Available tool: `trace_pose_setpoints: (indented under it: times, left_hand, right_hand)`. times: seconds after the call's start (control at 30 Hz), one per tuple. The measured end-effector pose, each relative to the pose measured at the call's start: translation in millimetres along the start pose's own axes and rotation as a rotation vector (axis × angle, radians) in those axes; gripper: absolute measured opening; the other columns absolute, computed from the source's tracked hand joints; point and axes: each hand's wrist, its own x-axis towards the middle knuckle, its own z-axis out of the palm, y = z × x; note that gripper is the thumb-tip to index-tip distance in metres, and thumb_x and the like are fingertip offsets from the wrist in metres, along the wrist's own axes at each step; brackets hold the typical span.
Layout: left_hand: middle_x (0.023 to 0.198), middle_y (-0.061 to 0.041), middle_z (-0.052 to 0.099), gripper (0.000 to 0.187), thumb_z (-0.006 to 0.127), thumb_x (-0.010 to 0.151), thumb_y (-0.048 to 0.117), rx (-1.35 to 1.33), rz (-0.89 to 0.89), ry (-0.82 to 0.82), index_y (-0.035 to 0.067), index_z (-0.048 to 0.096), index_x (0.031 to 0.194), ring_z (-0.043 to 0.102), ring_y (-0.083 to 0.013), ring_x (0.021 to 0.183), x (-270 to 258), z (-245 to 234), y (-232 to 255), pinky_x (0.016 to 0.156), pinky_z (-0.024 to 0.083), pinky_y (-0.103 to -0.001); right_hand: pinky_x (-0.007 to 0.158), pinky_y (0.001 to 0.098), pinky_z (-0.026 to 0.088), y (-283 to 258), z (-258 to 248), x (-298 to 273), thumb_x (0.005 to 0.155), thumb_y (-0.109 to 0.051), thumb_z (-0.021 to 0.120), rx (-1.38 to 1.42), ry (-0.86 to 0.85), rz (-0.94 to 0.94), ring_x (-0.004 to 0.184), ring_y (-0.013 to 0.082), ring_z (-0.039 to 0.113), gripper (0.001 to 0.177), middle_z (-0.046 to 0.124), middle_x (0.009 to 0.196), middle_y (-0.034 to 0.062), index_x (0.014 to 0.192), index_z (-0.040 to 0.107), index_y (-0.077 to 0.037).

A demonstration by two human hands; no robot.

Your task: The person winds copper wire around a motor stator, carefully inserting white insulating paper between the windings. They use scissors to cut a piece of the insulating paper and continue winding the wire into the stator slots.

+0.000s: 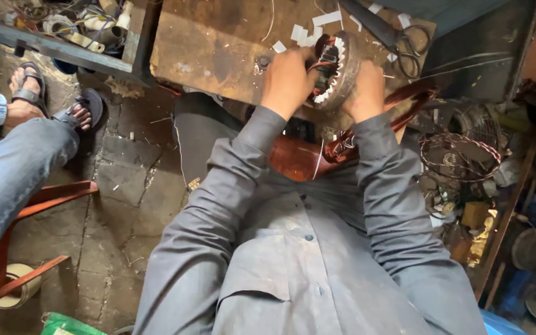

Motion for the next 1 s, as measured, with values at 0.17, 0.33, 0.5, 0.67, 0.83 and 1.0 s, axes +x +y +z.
trace_pose_setpoints:
  times: [0.17, 0.33, 0.5, 0.67, 0.83, 1.0]
  left_hand:
    - [0.107, -0.014, 0.069, 0.023, 0.076, 0.074, 0.019, 0.059, 0.124, 0.139, 0.009, 0.075, 0.095, 0.063, -0.036, 0.103, -5, 3, -2, 0.091, 0.051, -0.046]
    - [0.105, -0.012, 0.068, 0.024, 0.079, 0.075, 0.023, 0.067, 0.09, 0.101, 0.012, 0.075, 0.096, 0.062, -0.0354, 0.103, 2, -1, -1, 0.09, 0.048, -0.048]
    - [0.101, -0.01, 0.067, 0.035, 0.077, 0.07, 0.022, 0.162, 0.087, 0.142, 0.013, 0.074, 0.103, 0.062, -0.0335, 0.101, -2, 3, 2, 0.089, 0.046, -0.049]
    - [0.104, -0.009, 0.069, 0.028, 0.076, 0.075, 0.025, 0.067, 0.043, -0.02, 0.012, 0.071, 0.1, 0.065, -0.0327, 0.104, 7, -5, -6, 0.089, 0.047, -0.048]
    - [0.103, -0.013, 0.069, 0.029, 0.076, 0.078, 0.025, 0.019, 0.102, -0.07, 0.009, 0.068, 0.1, 0.065, -0.0364, 0.101, 8, -18, -6, 0.085, 0.047, -0.051]
    - [0.097, -0.014, 0.069, 0.038, 0.082, 0.07, 0.028, 0.139, 0.13, -0.138, 0.009, 0.067, 0.098, 0.065, -0.0376, 0.098, 21, -22, 3, 0.085, 0.048, -0.052]
  right_hand:
    - [0.064, 0.0357, 0.059, 2, 10, -3, 0.094, -0.01, 0.061, 0.74, 0.096, 0.204, 0.076, 0.0172, 0.075, 0.018, 0.076, 0.089, 0.0115, 0.101, 0.074, 0.001]
    - [0.068, 0.0407, 0.058, 8, 12, 7, 0.095, -0.014, 0.061, 0.32, 0.166, 0.136, 0.079, 0.0288, 0.076, 0.024, 0.075, 0.091, 0.0167, 0.105, 0.076, 0.002]
    - [0.075, 0.0391, 0.062, 6, 11, 6, 0.101, -0.012, 0.055, 1.539, 0.15, 0.489, 0.083, 0.0245, 0.075, 0.026, 0.075, 0.098, 0.012, 0.111, 0.07, 0.005]
    - [0.073, 0.0332, 0.058, -13, 3, -8, 0.099, -0.01, 0.061, 0.73, 0.188, 0.174, 0.084, 0.016, 0.071, 0.02, 0.075, 0.099, 0.0053, 0.113, 0.07, 0.001]
    - [0.076, 0.0345, 0.057, -36, -10, -16, 0.088, -0.003, 0.076, 0.19, 0.228, -0.08, 0.087, 0.0217, 0.073, 0.027, 0.075, 0.099, 0.0102, 0.114, 0.07, 0.0]
    - [0.079, 0.0348, 0.057, -50, -21, -13, 0.09, -0.007, 0.077, 0.179, 0.182, -0.041, 0.09, 0.0259, 0.076, 0.027, 0.076, 0.099, 0.0126, 0.115, 0.069, 0.0]
